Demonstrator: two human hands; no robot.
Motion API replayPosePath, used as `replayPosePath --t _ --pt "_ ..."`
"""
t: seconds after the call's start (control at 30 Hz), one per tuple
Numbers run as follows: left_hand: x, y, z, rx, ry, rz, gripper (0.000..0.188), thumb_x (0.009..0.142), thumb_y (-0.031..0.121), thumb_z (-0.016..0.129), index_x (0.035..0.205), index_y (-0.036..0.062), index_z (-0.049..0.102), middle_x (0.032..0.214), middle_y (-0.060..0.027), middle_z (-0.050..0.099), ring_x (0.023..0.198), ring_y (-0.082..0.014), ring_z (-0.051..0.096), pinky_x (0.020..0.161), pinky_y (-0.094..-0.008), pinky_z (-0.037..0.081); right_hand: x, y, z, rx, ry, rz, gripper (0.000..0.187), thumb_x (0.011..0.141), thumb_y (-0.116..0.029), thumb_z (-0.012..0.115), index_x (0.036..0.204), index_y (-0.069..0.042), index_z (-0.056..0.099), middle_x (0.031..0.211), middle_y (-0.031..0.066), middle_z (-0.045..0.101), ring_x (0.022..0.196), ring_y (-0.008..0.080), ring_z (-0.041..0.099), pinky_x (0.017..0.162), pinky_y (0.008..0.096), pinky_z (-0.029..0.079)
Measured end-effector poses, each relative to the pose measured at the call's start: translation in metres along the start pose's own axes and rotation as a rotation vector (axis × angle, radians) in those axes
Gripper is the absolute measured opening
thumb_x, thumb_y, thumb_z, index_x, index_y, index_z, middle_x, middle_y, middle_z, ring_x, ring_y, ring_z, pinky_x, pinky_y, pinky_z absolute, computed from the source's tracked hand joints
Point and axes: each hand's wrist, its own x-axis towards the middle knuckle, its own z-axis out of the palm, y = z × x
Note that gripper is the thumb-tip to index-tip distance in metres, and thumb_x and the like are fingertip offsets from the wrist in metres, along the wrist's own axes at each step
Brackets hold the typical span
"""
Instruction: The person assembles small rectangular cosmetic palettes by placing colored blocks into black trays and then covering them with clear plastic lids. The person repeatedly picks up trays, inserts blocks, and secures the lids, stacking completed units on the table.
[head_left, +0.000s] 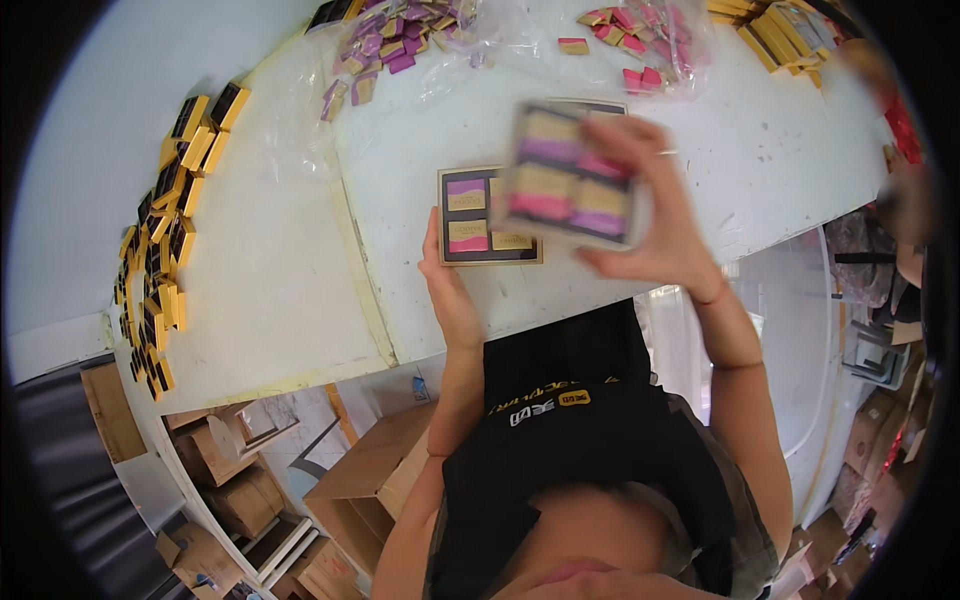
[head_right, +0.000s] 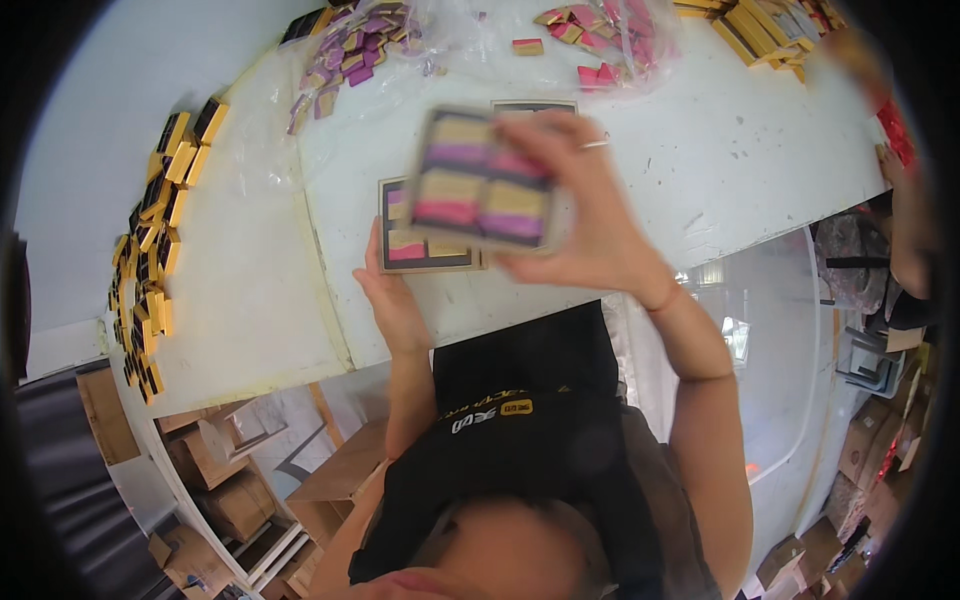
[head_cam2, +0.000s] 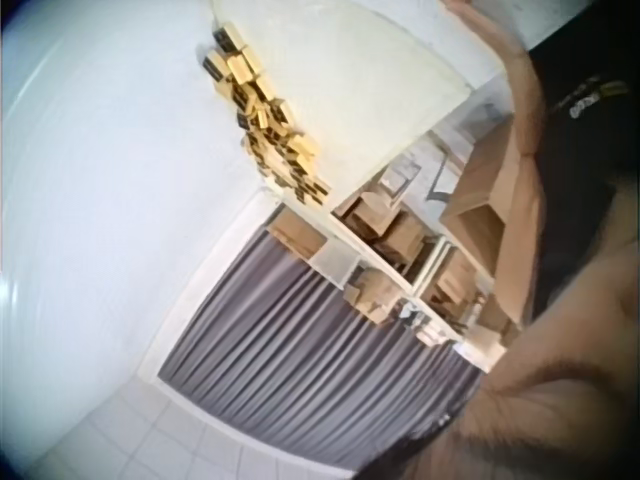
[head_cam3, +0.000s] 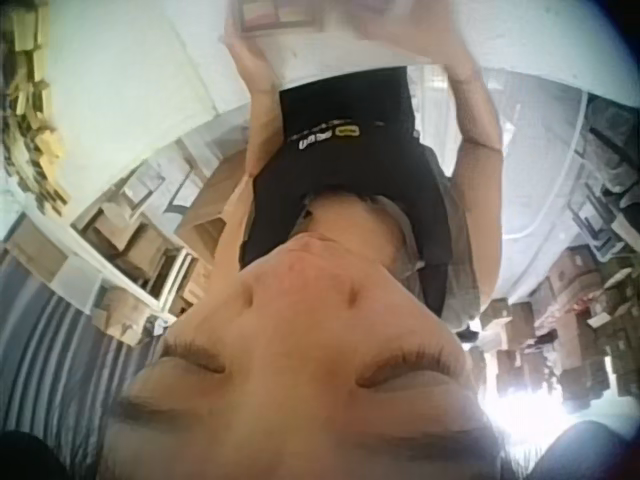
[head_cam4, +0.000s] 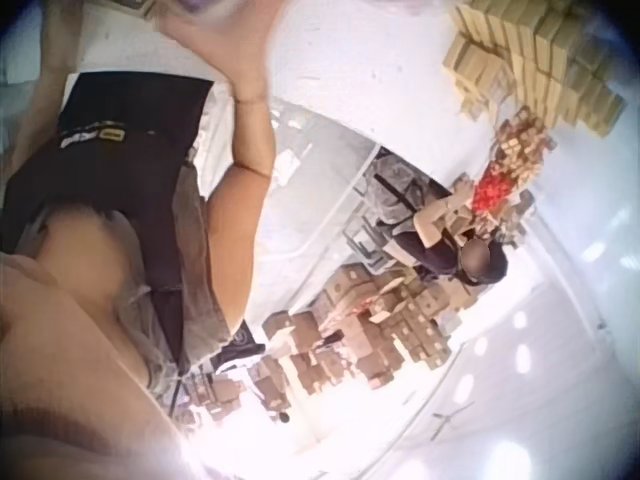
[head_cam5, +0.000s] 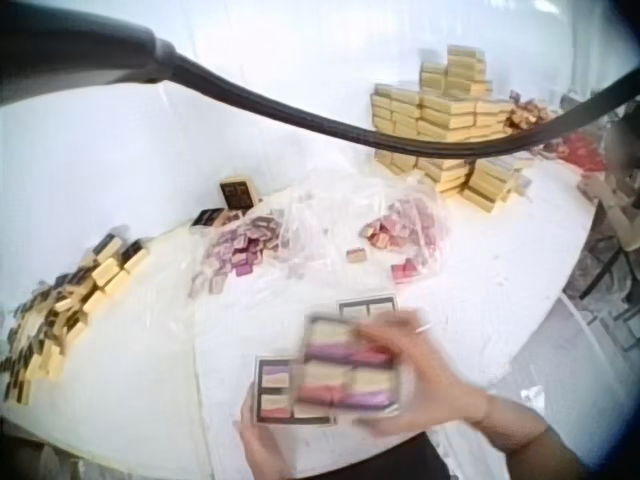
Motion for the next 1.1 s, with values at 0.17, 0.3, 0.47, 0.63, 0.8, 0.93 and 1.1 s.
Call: replayPosePath --t 0.17,0.3,0.47,0.63,0.8,0.93,1.1 --pt "-0.007 -0.048 -0.046 -0.256 0.003 -0.069 0.068 0.104 0.052 0.026 0.147 -0.0001 0.035 0.148 -0.0115 0.043 0.138 -0.024 0.038 0.115 -0.0409 0.025 0.009 0.001 0.051 -0.234 -0.306 -0.076 0.105 0.061 -0.045 0.087 0.149 -0.016 0.039 0.149 0.0186 0.033 0.137 0.0385 0.031 0.115 0.0494 0.023" --pt "-0.002 -0.005 -0.018 0.085 -0.088 -0.145 0.058 0.094 0.031 0.053 0.138 -0.004 0.042 0.126 -0.0108 0.055 0.115 -0.0181 0.051 0.103 -0.0333 0.038 0.028 0.049 -0.006 -0.063 -0.229 -0.082 0.109 0.06 -0.051 0.088 0.15 -0.017 0.037 0.155 0.0205 0.03 0.141 0.0397 0.027 0.114 0.0504 0.025" --pt "-0.003 -0.004 -0.021 0.011 -0.113 -0.159 0.061 0.094 0.035 0.055 0.138 -0.0036 0.042 0.126 -0.0107 0.055 0.115 -0.0172 0.051 0.102 -0.0328 0.039 0.032 0.096 -0.022 -0.354 -0.355 0.031 0.097 0.063 -0.033 0.087 0.147 -0.015 0.043 0.15 0.0201 0.036 0.136 0.0371 0.034 0.112 0.046 0.033" --pt "-0.008 -0.019 -0.035 -0.117 0.063 -0.218 0.062 0.098 0.05 0.045 0.134 0.0 0.048 0.123 -0.0082 0.057 0.11 -0.0168 0.052 0.096 -0.0325 0.042 0.032 0.07 -0.036 -0.282 -0.201 0.038 0.086 0.063 -0.024 0.083 0.142 -0.014 0.049 0.147 0.0189 0.04 0.133 0.0363 0.039 0.109 0.044 0.038" --pt "-0.004 -0.038 -0.051 -0.389 -0.165 -0.166 0.078 0.096 0.07 0.033 0.145 0.0092 0.04 0.143 -0.0083 0.048 0.13 -0.0234 0.044 0.109 -0.0402 0.036 0.046 -0.021 -0.033 -0.12 -0.117 -0.152 0.089 0.061 -0.026 0.083 0.141 -0.006 0.051 0.147 0.0182 0.04 0.137 0.0317 0.039 0.111 0.0441 0.034" --pt "-0.001 0.008 -0.031 -0.588 0.067 -0.287 0.089 0.091 0.077 0.031 0.153 0.0138 0.026 0.154 -0.0084 0.035 0.142 -0.0286 0.032 0.116 -0.0487 0.024 0.035 -0.032 0.055 -0.24 -0.319 -0.326 0.104 0.065 -0.044 0.084 0.15 -0.01 0.035 0.149 0.0224 0.033 0.131 0.0425 0.037 0.11 0.0538 0.028" --pt "0.016 0.034 -0.043 -0.503 -0.298 -0.372 0.083 0.093 0.069 0.039 0.151 0.0112 0.031 0.152 -0.0069 0.04 0.14 -0.0269 0.036 0.116 -0.0471 0.025 0.006 -0.024 0.038 -0.034 -0.192 -0.241 0.116 0.068 -0.055 0.082 0.155 -0.006 0.022 0.158 0.0233 0.019 0.144 0.0437 0.02 0.116 0.0515 0.019"
